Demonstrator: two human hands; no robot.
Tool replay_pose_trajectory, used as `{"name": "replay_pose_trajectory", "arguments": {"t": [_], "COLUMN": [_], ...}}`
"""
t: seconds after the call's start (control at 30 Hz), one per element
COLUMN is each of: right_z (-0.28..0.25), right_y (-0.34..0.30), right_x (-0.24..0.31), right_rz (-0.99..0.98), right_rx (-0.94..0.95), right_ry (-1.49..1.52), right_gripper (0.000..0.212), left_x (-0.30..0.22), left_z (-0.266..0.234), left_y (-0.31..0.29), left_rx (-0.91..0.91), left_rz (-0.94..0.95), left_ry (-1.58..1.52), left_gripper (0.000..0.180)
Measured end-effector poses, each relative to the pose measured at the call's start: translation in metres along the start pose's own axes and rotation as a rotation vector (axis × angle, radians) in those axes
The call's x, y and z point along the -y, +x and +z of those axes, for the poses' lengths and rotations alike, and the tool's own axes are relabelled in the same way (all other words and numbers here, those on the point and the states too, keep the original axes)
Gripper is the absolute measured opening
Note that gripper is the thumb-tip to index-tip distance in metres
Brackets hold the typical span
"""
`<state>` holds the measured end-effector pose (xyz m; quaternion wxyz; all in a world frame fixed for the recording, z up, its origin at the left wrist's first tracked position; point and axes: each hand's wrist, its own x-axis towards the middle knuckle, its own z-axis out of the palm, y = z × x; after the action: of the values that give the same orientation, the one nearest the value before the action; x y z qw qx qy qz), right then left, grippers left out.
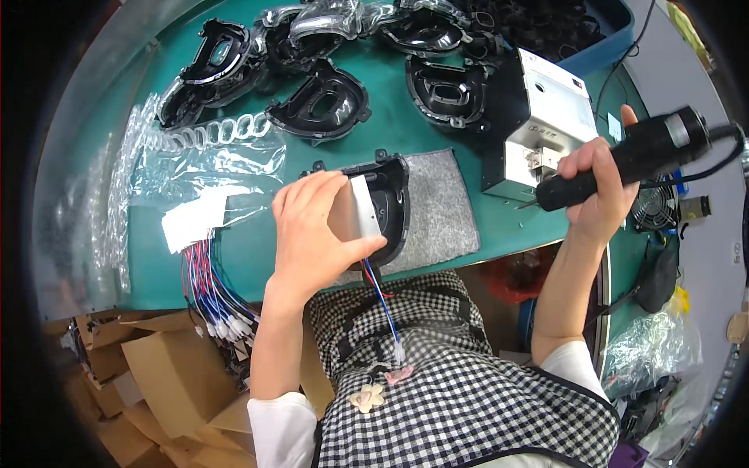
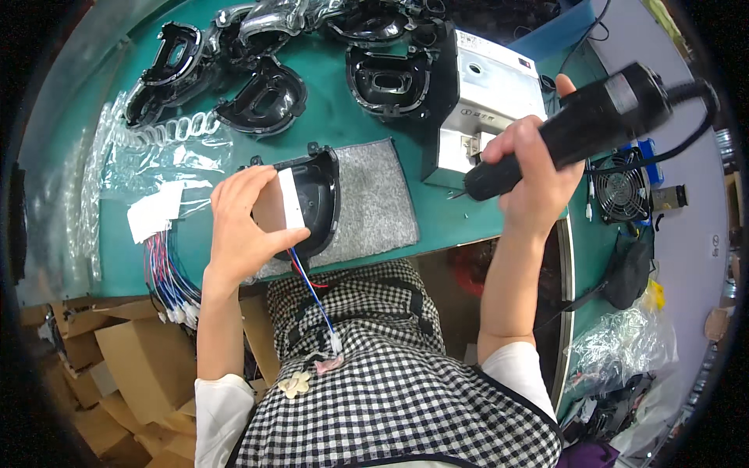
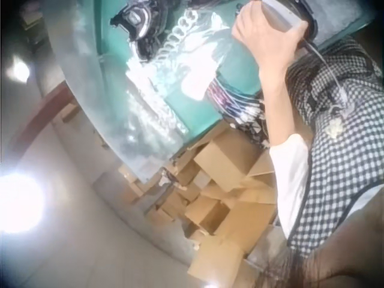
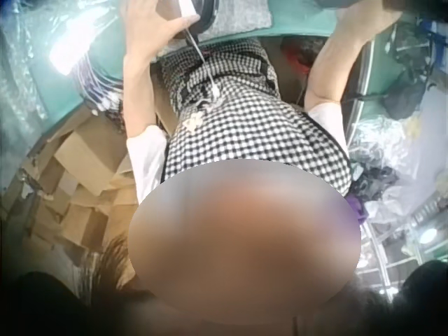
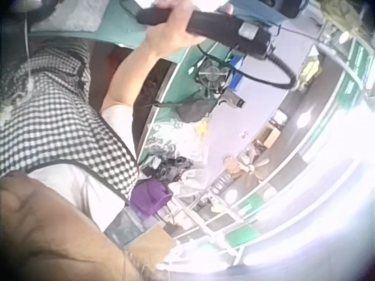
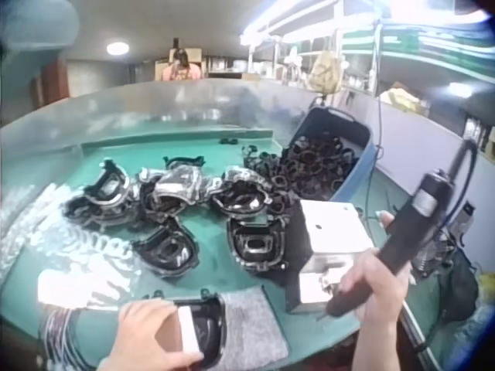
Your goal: The person assembles black plastic housings by inserting white rectangular components and using a handheld tool to secure them. They repeatedly pick up housings from a green workbench, place the components inside, and apply the tool to fasten them before moving to the next unit.
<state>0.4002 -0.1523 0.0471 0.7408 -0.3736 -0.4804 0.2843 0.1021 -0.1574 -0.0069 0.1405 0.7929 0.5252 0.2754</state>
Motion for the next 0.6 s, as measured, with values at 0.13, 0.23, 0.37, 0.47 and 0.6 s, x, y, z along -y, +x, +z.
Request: {"name": "replay_pose_trajectory", "arguments": {"t": [0.13, 0.23, 0.37, 0.47, 0.6], "right_z": [0.041, 0.069, 0.096, 0.103, 0.105], "right_y": [-0.026, -0.037, -0.046, -0.047, -0.046], "right_x": [0.003, -0.006, -0.021, -0.028, -0.042], "right_rz": [-0.016, 0.037, 0.105, 0.142, 0.063], "right_rx": [0.033, 0.102, 0.174, 0.272, 0.315], "right_ry": [0.094, 0.24, 0.297, 0.221, 0.095], "right_gripper": [0.079, 0.082, 0.081, 0.081, 0.076], "left_x": [-0.003, -0.002, -0.003, -0.004, -0.002], "left_z": [0.007, 0.013, 0.014, 0.013, 0.015], "left_y": [0.008, 0.008, 0.011, 0.01, 0.011], "left_rx": [0.04, 0.063, 0.083, 0.087, 0.102], "left_rz": [-0.005, -0.004, -0.001, -0.007, -0.009], "left_ry": [0.048, 0.055, 0.035, 0.019, 0.013], "left_gripper": [0.073, 0.073, 0.074, 0.075, 0.075]}}
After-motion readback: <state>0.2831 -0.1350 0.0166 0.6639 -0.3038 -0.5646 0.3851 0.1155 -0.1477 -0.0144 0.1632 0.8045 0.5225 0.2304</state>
